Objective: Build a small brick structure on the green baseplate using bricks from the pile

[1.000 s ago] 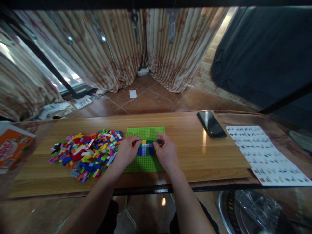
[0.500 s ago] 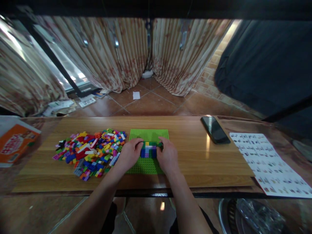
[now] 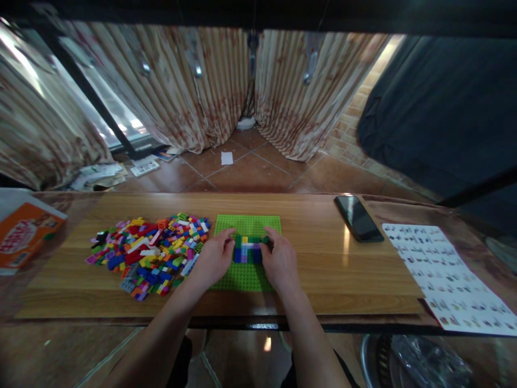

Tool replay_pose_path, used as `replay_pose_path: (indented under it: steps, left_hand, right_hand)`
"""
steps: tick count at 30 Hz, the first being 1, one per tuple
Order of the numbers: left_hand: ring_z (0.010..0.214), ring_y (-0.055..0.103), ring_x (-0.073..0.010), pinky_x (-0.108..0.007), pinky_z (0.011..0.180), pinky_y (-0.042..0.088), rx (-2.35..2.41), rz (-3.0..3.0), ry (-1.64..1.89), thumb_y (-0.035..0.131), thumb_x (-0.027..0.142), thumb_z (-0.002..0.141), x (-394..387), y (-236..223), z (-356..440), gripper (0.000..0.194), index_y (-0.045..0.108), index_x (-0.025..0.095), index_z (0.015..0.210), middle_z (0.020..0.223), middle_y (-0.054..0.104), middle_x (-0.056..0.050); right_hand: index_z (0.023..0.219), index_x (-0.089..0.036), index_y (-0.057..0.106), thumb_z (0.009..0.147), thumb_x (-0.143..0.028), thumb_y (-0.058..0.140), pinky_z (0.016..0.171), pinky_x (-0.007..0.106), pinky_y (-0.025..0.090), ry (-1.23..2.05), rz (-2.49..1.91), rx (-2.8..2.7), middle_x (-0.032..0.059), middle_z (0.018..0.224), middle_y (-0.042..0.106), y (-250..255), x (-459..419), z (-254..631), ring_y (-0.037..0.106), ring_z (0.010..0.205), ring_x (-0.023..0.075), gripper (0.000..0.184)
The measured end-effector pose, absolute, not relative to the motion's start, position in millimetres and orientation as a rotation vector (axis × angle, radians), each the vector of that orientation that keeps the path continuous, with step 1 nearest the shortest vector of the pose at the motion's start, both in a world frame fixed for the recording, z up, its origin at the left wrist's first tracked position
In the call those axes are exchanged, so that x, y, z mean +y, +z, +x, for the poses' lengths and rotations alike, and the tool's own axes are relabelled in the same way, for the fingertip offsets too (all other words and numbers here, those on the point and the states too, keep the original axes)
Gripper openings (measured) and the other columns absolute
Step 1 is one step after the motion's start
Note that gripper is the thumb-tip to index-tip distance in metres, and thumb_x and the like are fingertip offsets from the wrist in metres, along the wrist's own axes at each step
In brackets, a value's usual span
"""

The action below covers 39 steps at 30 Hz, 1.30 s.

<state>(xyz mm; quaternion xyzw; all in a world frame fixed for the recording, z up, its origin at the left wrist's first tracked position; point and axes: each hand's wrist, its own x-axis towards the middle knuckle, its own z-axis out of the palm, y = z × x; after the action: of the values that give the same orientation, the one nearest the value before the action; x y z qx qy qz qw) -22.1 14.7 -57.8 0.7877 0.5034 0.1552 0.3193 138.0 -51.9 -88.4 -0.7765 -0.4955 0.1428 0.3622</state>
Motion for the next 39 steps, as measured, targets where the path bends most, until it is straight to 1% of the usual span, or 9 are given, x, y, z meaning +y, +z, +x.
replay_pose_path:
  steps: [5,10,12,16,18,23,28,33,39]
  left_hand:
    - [0.107,0.066,-0.0249,-0.039,0.1,0.05,1.313,2.068,0.406,0.046,0.011,0.091,14,-59,-23,0.039,0.058,0.006,0.128,0.113,0.07,-0.016]
    - [0.105,0.066,-0.0257,-0.04,0.097,0.05,1.307,2.074,0.401,0.047,0.01,0.09,14,-60,-22,0.039,0.058,0.006,0.128,0.111,0.07,-0.016]
    - [0.104,0.066,-0.0257,-0.04,0.097,0.05,1.309,2.082,0.409,0.048,0.009,0.09,13,-61,-23,0.039,0.058,0.006,0.127,0.111,0.07,-0.016]
    - [0.103,0.066,-0.0253,-0.04,0.097,0.051,1.304,2.097,0.421,0.049,0.009,0.089,12,-63,-23,0.039,0.058,0.007,0.127,0.112,0.069,-0.016]
    - [0.103,0.065,-0.0251,-0.041,0.097,0.051,1.298,2.108,0.429,0.049,0.009,0.088,12,-64,-23,0.039,0.058,0.007,0.127,0.113,0.069,-0.016]
    - [0.105,0.065,-0.0245,-0.041,0.098,0.051,1.283,2.127,0.447,0.05,0.01,0.088,11,-68,-24,0.038,0.058,0.009,0.125,0.116,0.068,-0.016]
    - [0.106,0.065,-0.0245,-0.04,0.098,0.051,1.281,2.146,0.455,0.05,0.011,0.088,10,-68,-24,0.036,0.059,0.01,0.124,0.115,0.068,-0.015]
    - [0.106,0.065,-0.0245,-0.041,0.098,0.051,1.273,2.152,0.465,0.049,0.011,0.089,9,-69,-24,0.035,0.059,0.011,0.123,0.115,0.067,-0.015]
    - [0.107,0.065,-0.0256,-0.042,0.098,0.051,1.282,2.151,0.456,0.05,0.01,0.088,8,-69,-24,0.036,0.059,0.01,0.123,0.115,0.067,-0.016]
  right_hand:
    - [0.13,-0.015,0.055,0.091,-0.034,0.048,0.081,0.042,0.053,0.342,-1.861,-1.156,0.0133,0.098,0.074,-89,-53,138,0.07,0.087,0.0258,0.044]
    - [0.135,-0.016,0.048,0.088,-0.033,0.053,0.084,0.042,0.053,0.393,-1.749,-1.116,0.0121,0.097,0.073,-89,-52,139,0.07,0.09,0.0247,0.05]
    - [0.129,-0.016,0.051,0.085,-0.033,0.056,0.084,0.042,0.053,0.416,-1.744,-1.104,0.0121,0.098,0.073,-89,-52,138,0.07,0.09,0.0246,0.047]
    - [0.108,-0.018,0.062,0.082,-0.035,0.058,0.083,0.042,0.054,0.454,-1.744,-1.097,0.012,0.098,0.073,-90,-51,135,0.069,0.088,0.0249,0.032]
    - [0.103,-0.018,0.066,0.082,-0.036,0.058,0.082,0.042,0.054,0.451,-1.755,-1.132,0.0115,0.097,0.073,-89,-50,134,0.069,0.086,0.0247,0.029]
    - [0.104,-0.017,0.071,0.084,-0.033,0.053,0.082,0.042,0.054,0.334,-1.793,-1.26,0.0122,0.102,0.073,-87,-48,131,0.068,0.089,0.0249,0.031]
    - [0.108,-0.018,0.072,0.087,-0.024,0.051,0.092,0.044,0.05,0.282,-1.802,-1.386,0.0115,0.105,0.073,-89,-45,124,0.065,0.099,0.0257,0.03]
    - [0.11,-0.022,0.071,0.087,-0.016,0.049,0.095,0.045,0.047,0.276,-1.79,-1.484,0.0086,0.106,0.073,-92,-41,117,0.062,0.1,0.0249,0.033]
    - [0.109,-0.02,0.072,0.087,-0.012,0.046,0.097,0.043,0.046,0.277,-1.759,-1.572,0.0082,0.106,0.073,-93,-38,114,0.06,0.101,0.0244,0.035]
